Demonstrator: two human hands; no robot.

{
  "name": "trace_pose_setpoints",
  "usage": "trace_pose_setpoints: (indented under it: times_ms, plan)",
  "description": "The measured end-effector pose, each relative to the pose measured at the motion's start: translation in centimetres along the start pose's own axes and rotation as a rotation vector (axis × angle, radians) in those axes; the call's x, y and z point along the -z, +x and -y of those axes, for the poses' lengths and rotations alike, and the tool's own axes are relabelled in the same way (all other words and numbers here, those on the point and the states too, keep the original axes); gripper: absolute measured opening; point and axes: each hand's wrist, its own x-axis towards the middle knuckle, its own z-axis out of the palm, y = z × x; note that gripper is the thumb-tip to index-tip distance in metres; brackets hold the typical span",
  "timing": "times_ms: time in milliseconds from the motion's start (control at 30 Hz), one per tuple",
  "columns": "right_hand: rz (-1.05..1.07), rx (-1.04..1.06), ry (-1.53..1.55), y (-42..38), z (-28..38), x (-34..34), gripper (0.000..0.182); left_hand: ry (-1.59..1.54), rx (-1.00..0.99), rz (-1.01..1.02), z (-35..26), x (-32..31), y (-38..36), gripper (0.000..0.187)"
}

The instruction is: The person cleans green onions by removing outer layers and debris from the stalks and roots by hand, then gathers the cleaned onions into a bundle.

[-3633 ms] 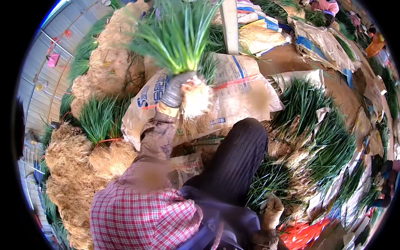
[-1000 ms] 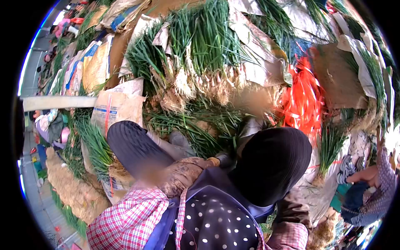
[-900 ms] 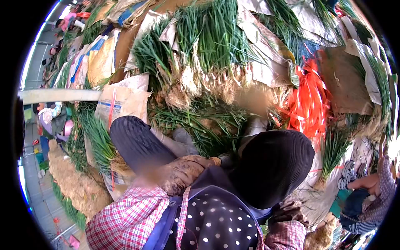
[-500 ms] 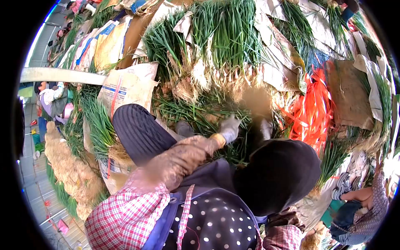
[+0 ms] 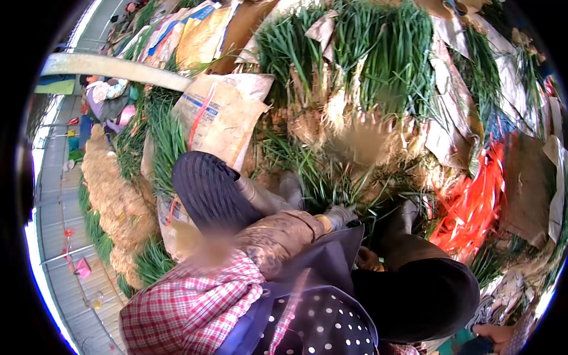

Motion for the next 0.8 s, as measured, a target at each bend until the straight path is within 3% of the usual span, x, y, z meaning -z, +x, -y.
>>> trace_pose_setpoints:
  times_ms: [33,67,133,200,300,333,367,433,467,567,667,700,733,800]
  plan:
    - [0.048,0.004,0.037,0.5,-0.5,-2.4,0.039,-0.222,0.043,-0.025,0.8,-0.3,0.2,0.053]
    - [0.087,0.011,0.075,0.9,-1.2,-4.3,0.04,-0.194,0.007,-0.061,1.0,3.7,-3.7,0.044]
    - [0.15,0.017,0.129,1.3,-2.4,-7.0,0.04,-0.113,0.177,-0.248,5.1,7.1,-4.7,0.025]
    - [0.192,0.018,0.169,1.5,-3.4,-8.7,0.041,-0.009,0.586,-0.539,13.7,4.8,2.2,0.008]
    - [0.231,-0.001,0.212,1.5,-5.0,-10.2,0.042,-0.569,0.953,-0.79,16.6,12.1,-4.7,0.089]
    - [0.239,-0.007,0.228,1.6,-5.5,-10.5,0.042,-0.641,0.915,-0.886,20.2,11.8,-2.5,0.094]
    - [0.242,-0.011,0.254,1.6,-6.0,-10.6,0.042,-0.764,0.807,-0.696,23.1,12.2,-1.0,0.103]
    - [0.244,-0.033,0.295,1.4,-6.8,-10.9,0.043,-0.525,0.786,-0.658,23.8,9.7,2.8,0.1]
    - [0.247,-0.048,0.327,1.2,-7.3,-11.2,0.043,-0.725,0.638,-0.638,22.0,8.5,0.8,0.093]
    - [0.13,-0.138,0.405,2.0,-7.6,-12.9,0.044,-0.225,0.765,-0.611,13.6,3.9,-0.9,0.083]
    - [0.145,0.239,0.143,4.0,-4.3,-12.8,0.044,-0.083,0.68,-0.431,9.9,-2.9,5.7,0.082]
    - [0.155,0.344,0.077,4.4,-4.2,-12.7,0.045,-0.16,0.657,-0.458,6.7,-1.7,2.8,0.082]
    - [0.194,0.266,0.064,4.6,-4.3,-12.8,0.047,-0.238,0.634,-0.484,3.4,-0.2,-0.5,0.083]
    - [0.154,0.452,-0.002,5.6,-4.6,-13.1,0.048,-0.289,0.461,-0.397,1.9,-4.0,1.9,0.078]
